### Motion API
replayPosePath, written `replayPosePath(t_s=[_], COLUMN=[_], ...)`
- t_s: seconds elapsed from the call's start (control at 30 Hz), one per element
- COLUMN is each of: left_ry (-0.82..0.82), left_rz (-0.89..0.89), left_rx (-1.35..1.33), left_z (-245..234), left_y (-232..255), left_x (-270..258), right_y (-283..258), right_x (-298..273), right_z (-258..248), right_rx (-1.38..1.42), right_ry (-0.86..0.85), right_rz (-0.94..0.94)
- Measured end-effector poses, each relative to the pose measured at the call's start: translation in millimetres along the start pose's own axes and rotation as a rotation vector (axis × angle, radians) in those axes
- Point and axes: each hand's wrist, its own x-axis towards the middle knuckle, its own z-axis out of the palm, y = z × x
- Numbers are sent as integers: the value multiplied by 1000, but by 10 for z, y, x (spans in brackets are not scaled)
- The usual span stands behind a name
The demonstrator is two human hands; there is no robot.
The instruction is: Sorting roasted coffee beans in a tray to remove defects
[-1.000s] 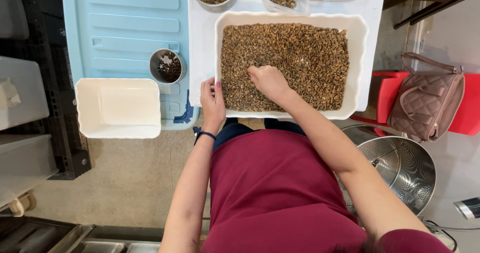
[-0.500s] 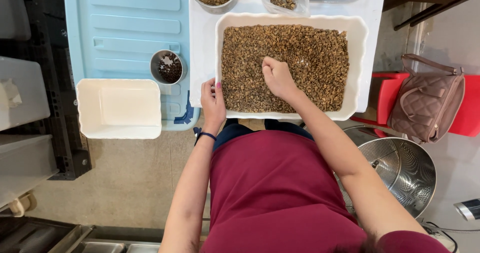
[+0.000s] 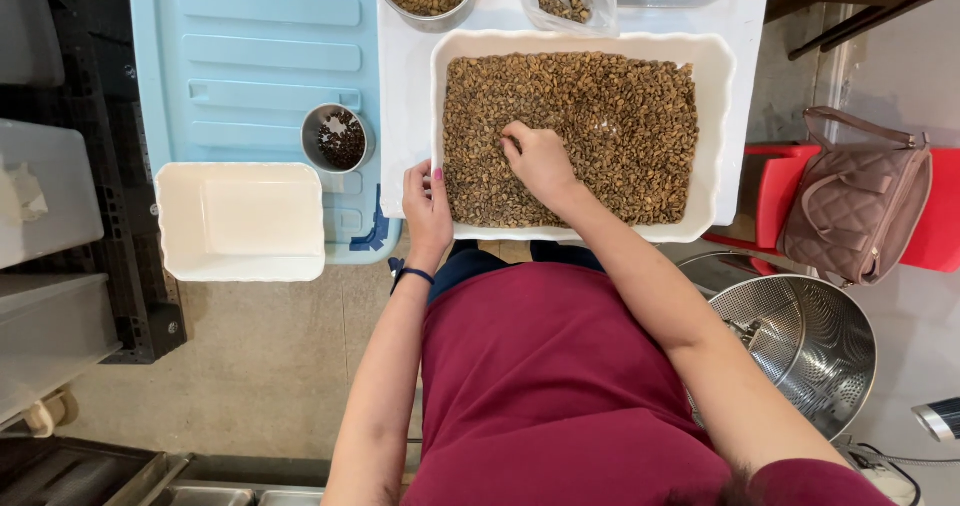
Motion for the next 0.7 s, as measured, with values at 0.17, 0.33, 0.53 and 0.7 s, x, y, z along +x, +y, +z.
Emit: replayPosePath(t_s=[0.17,0.33,0.53,0.7], left_ry=[-1,-12,-15,-17], left_rz=[4,1,-6,-15], left_rx=[15,11,20,11], left_z=[-5,0,-5,-11], left_y=[-12,-18,-6,51], left_x=[1,-2,4,4], right_y=[40,92,-6,109], right_x=[61,80,-90,-267], right_z=[35,120,101,9], right_rx=[-86,-66,66,401], right_ry=[-54,-49,105,86], right_rz=[-3,-1,15,137])
